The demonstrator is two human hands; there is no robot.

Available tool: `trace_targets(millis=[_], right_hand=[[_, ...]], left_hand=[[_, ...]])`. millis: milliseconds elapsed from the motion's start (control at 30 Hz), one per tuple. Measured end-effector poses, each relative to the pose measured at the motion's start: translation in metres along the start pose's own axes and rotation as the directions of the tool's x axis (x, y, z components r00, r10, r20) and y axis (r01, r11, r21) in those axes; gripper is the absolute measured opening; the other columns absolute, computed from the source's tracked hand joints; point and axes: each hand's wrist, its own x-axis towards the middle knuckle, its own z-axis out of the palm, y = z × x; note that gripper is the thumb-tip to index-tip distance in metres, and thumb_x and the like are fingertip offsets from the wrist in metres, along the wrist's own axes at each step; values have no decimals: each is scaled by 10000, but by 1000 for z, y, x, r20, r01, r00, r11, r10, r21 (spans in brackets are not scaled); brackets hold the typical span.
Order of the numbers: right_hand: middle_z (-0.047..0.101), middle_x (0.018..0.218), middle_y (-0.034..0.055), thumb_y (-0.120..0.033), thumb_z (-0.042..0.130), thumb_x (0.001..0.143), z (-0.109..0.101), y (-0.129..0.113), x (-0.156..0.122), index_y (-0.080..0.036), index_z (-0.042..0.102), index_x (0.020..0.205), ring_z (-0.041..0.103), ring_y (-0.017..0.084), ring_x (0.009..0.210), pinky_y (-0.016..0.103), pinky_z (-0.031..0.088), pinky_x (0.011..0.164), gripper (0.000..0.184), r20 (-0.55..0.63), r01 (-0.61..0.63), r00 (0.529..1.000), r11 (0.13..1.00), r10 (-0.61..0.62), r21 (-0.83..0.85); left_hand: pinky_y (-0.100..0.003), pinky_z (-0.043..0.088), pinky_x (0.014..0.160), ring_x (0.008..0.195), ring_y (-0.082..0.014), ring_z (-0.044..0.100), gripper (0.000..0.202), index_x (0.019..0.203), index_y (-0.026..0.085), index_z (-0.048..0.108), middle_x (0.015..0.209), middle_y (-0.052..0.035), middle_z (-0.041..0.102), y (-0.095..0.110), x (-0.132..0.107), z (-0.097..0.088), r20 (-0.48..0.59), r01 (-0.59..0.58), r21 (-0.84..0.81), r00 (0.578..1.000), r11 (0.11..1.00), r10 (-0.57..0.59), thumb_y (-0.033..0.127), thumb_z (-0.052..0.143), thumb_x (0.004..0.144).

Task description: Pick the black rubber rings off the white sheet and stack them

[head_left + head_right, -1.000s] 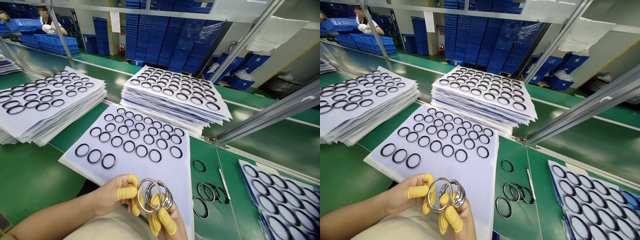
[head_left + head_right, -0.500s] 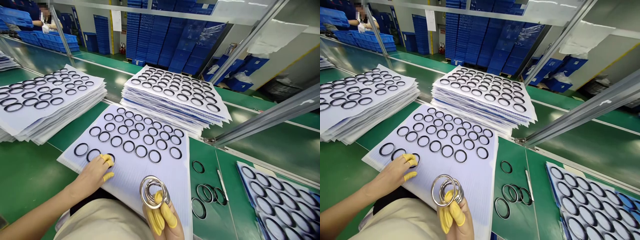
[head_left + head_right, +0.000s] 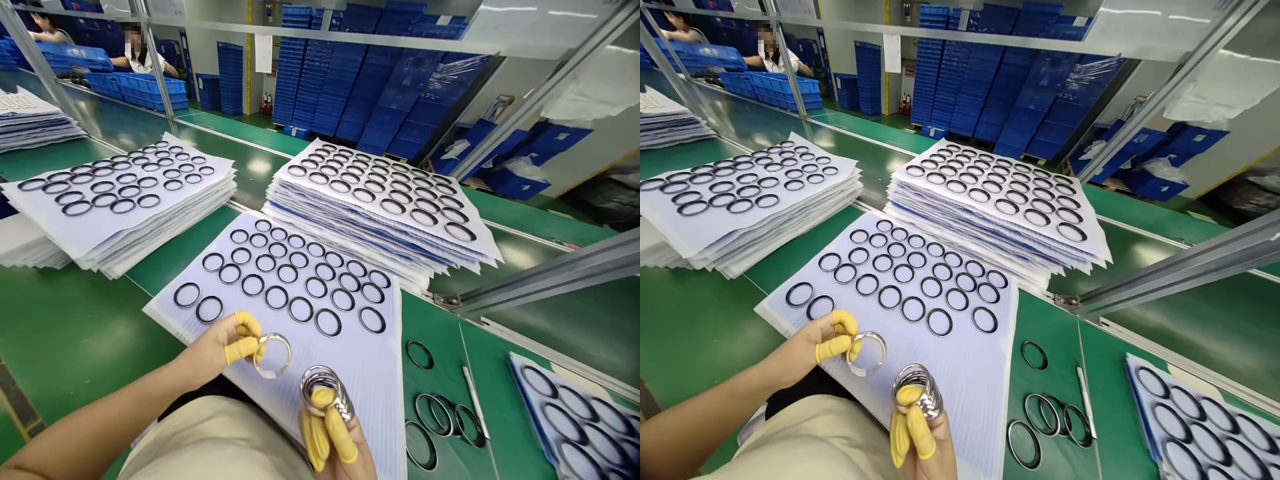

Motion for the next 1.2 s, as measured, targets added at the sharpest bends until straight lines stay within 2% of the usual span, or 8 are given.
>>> trace_targets(millis=[267, 567, 667, 733, 800, 967, 1067, 1200], right_hand=[[630, 543, -27, -399, 807, 681, -9, 11, 2, -232, 707, 862, 468, 108, 433, 248, 403, 483, 266, 60, -16, 998, 998, 19, -64], [701, 810, 40, -435, 816, 639, 2, 8, -2, -270, 739, 900, 544, 149, 550, 282, 438, 525, 318, 186, -73, 979, 997, 79, -35], [659, 696, 4, -413, 831, 635, 0, 4, -2, -265, 748, 823, 482, 111, 487, 257, 418, 504, 253, 138, -84, 987, 996, 86, -16], [603, 600, -28, -402, 845, 622, -2, 1, -3, -260, 748, 769, 416, 79, 442, 229, 388, 478, 226, 107, -96, 990, 995, 92, 32], [555, 514, -43, -408, 851, 614, -3, -1, -4, -251, 736, 692, 389, 69, 429, 211, 360, 462, 209, 100, -121, 989, 989, 112, 91], [538, 479, -36, -448, 844, 600, -5, 3, -2, -248, 710, 624, 407, 88, 444, 234, 365, 465, 242, 125, -141, 985, 975, 120, 172], [471, 453, -48, -493, 802, 639, -7, 8, 2, -237, 702, 636, 368, 91, 433, 239, 356, 458, 275, 222, -98, 973, 985, 64, 145], [425, 457, -53, -507, 765, 679, -6, 10, 1, -245, 701, 675, 342, 101, 446, 234, 342, 446, 270, 213, -99, 974, 990, 75, 105]], left_hand=[[-195, 389, 524, 574, -90, 585, 386, 930, 165, 523, 652, 29, 624, 7, 5, 33, 141, 166, -429, 983, 888, -115, 378, 766, 720], [-201, 434, 536, 572, -88, 587, 349, 937, 186, 506, 658, 57, 542, 1, 0, 43, 119, 46, -286, 993, 957, -12, 426, 702, 776], [-262, 493, 650, 677, -123, 612, 251, 993, 203, 534, 748, 20, 590, -3, -2, 35, 88, -137, 24, 987, 990, 134, 395, 614, 851], [-326, 500, 788, 830, -170, 623, 208, 1039, 208, 565, 883, -27, 642, -7, -1, 20, 44, -274, 418, 958, 866, 282, 341, 573, 879], [-389, 467, 900, 988, -225, 596, 221, 1080, 205, 587, 1045, -71, 644, -12, 1, -1, 32, -285, 756, 915, 589, 402, 312, 545, 890], [-466, 472, 871, 1016, -309, 564, 279, 1063, 140, 629, 1127, -160, 599, -31, 2, -55, 28, -61, 996, 896, 61, 444, 327, 510, 894], [-458, 477, 822, 917, -297, 574, 213, 958, 142, 657, 1079, -150, 614, -38, 0, -72, -9, 25, 999, 924, -37, 382, 283, 515, 883], [-420, 470, 781, 845, -265, 566, 203, 842, 163, 659, 1017, -121, 634, -38, 2, -77, -54, 58, 998, 940, -3, 336, 230, 472, 883]])
